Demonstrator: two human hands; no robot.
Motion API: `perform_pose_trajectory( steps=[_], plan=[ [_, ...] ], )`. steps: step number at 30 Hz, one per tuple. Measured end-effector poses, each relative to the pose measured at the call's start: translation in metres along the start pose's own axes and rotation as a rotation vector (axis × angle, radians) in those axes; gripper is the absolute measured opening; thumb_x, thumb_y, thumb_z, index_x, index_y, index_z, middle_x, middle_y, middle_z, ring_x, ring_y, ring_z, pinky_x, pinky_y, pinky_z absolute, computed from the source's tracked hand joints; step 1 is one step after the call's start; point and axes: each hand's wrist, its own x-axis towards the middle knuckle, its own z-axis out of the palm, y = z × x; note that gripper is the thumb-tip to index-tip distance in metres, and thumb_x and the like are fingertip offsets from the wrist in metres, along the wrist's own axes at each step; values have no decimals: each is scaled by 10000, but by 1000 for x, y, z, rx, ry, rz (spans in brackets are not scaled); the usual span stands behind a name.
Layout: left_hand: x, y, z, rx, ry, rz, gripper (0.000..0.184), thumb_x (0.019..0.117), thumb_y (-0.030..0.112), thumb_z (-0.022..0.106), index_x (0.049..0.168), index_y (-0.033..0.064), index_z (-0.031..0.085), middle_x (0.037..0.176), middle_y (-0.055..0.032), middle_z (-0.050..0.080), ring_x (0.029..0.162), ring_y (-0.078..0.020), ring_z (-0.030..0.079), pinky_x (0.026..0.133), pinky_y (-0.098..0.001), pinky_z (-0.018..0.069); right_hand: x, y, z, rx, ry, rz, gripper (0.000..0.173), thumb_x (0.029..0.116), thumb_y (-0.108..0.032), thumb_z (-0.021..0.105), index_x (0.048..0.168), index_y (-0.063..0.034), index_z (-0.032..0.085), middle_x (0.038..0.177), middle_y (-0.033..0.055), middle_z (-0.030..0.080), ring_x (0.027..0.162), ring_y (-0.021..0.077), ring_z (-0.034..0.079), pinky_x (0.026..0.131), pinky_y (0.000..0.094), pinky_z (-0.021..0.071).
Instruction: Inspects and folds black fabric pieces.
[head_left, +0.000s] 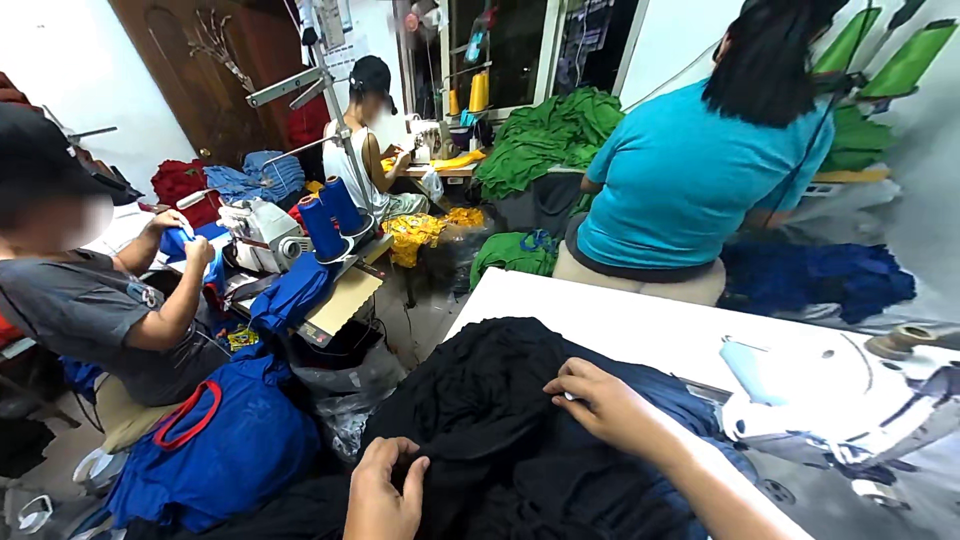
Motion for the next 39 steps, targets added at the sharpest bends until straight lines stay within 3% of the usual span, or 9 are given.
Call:
perform_pose_trajectory(
  steps=[5,10,12,16,20,27,32,35,39],
  plan=[
    [-1,-4,-10,-88,-48,-28,181,950,312,697,979,152,777,846,47,677,770,-10,628,692,-180,542,-1,-1,-7,-101,68,-49,145,879,-20,663,977,-48,767,942,89,645,816,206,673,719,377,611],
    [0,-7,-16,-46,-121,-29,166,916,238,728,1059,180,788,968,18,688,882,-31,648,787,-194,561,1,-14,-16,-124,292,-30,212,948,-170,539,933,-84,732,910,36,649,820,144,654,718,319,585],
    [1,-3,-17,-19,-136,-45,174,917,181,732,1073,130,792,984,-45,691,897,-83,658,816,-242,559,1,-22,-19,-114,318,-3,243,970,-213,508,937,-94,717,901,15,665,822,116,661,720,294,580],
    [-2,-10,-11,123,-89,-53,157,903,227,729,1011,124,777,921,-23,703,855,-96,676,797,-259,578,-4,-28,-20,-48,318,68,257,985,-270,498,963,-134,715,902,-27,665,833,68,646,727,263,561],
    [0,-14,-14,138,-91,-96,163,892,253,747,960,105,750,858,-15,685,810,-100,662,765,-269,570,-13,-24,-20,-48,237,22,245,972,-225,519,1017,-127,740,958,-6,682,896,99,662,804,291,582],
    [3,-8,-8,153,-148,20,194,970,141,625,1124,128,743,994,-55,687,900,-160,681,813,-329,589,-20,-29,-22,-33,296,53,250,965,-252,550,952,-125,765,905,-7,672,820,76,632,737,242,556],
    [5,-5,-2,201,-191,4,200,1005,127,588,1149,92,722,1027,-84,746,924,-217,739,838,-421,609,-24,-35,-22,17,324,89,246,973,-278,558,957,-131,755,926,-1,667,857,80,623,767,236,546],
    [5,-1,-5,220,-240,-90,186,1006,167,602,1133,66,695,944,-94,750,850,-253,745,770,-484,604,-27,-33,-21,17,318,95,240,967,-270,558,951,-128,751,940,11,674,875,93,631,783,249,551],
    [6,3,-7,187,-159,-65,140,993,158,614,1062,65,691,902,-66,729,846,-213,725,785,-431,597,-34,-31,-24,32,293,87,241,980,-252,535,979,-128,742,973,15,666,924,90,631,813,238,548]
  ],
)
